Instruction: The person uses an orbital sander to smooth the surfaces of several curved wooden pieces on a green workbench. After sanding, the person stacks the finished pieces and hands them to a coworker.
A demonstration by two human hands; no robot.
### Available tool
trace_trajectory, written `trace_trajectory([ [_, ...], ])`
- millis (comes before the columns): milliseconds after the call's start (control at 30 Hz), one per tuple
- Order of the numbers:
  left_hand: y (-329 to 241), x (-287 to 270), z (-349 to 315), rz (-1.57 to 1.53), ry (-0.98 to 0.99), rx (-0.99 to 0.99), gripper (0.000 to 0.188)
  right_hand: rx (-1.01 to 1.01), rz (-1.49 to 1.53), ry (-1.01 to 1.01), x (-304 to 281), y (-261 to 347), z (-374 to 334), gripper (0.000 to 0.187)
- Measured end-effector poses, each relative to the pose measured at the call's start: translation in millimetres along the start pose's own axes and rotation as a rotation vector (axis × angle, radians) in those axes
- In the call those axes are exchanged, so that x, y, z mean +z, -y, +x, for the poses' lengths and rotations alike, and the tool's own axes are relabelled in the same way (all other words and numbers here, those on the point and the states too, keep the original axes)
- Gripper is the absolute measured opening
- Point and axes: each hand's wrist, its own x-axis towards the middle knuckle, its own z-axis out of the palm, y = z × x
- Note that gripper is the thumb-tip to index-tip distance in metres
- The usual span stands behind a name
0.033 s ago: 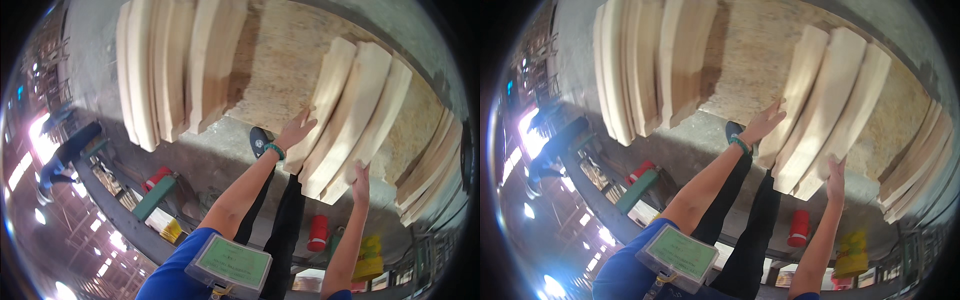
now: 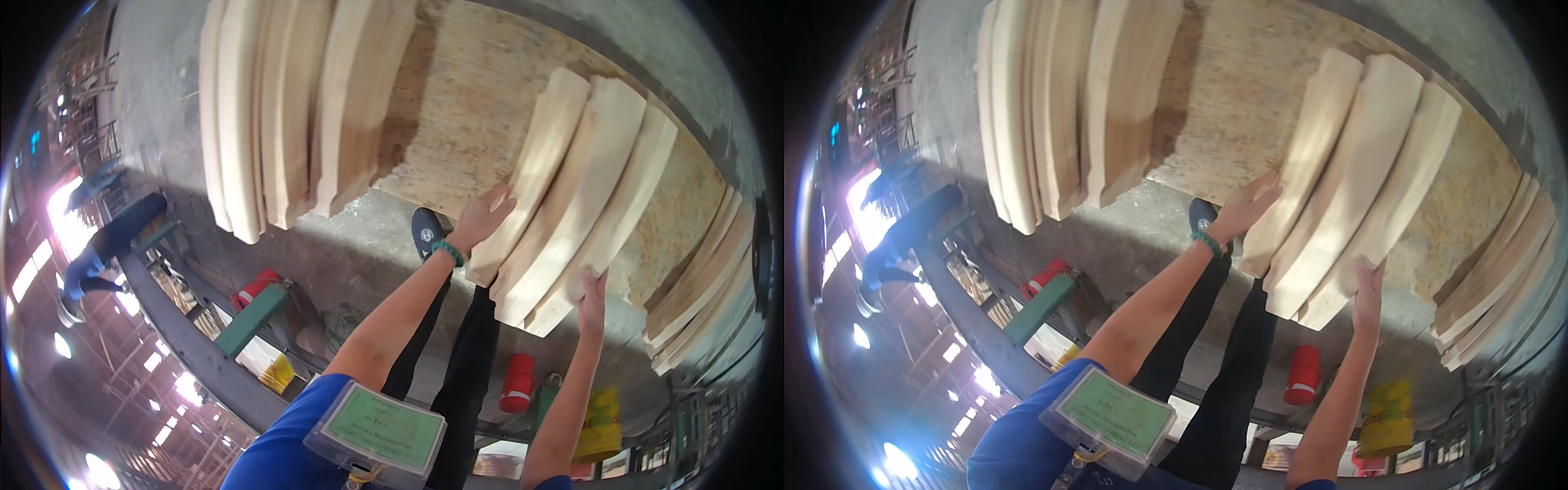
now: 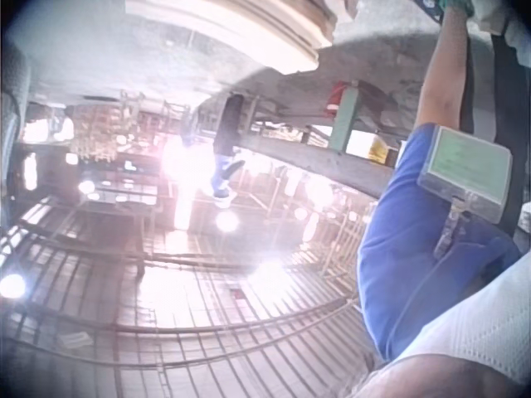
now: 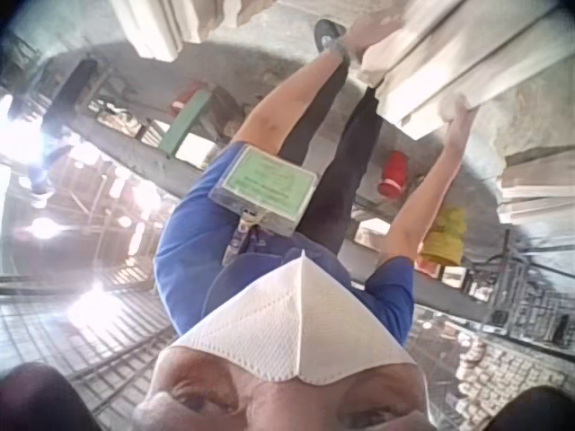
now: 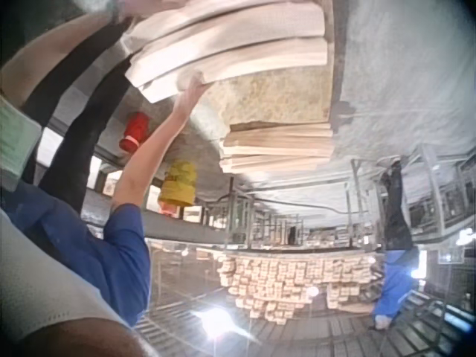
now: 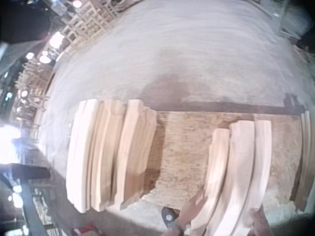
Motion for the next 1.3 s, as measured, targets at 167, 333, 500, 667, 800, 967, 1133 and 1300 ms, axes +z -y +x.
trace_trajectory([
  [167,36,-90,-75,-0.7,-0.551,-0.297,0.045,-0.364,-0.715,-0.533,20,36,-17,0.049],
  [333,64,-209,-144,-0.805,-1.119,-0.408,0.043,-0.497,-0.498,-0.305,115,80,-43,0.043],
  [500,80,-319,-196,-0.422,-1.512,-0.106,0.052,-0.272,-0.266,0.125,218,102,-56,0.041],
  [667,46,-437,-179,0.071,-1.024,-0.045,0.071,0.062,-0.141,0.571,342,114,-68,0.055],
  [800,18,-524,-145,0.122,-0.58,-0.185,0.079,0.074,-0.003,0.828,464,102,-69,0.077],
  [967,-10,-538,-105,0.057,-0.394,-0.262,0.096,-0.037,0.27,0.735,573,118,-67,0.097],
  [1133,-14,-526,-100,-0.046,-0.45,-0.264,0.107,0.019,0.243,0.656,595,120,-71,0.093],
  [1300,-25,-521,-98,-0.045,-0.344,-0.195,0.068,0.06,0.029,0.602,596,135,-62,0.09],
])
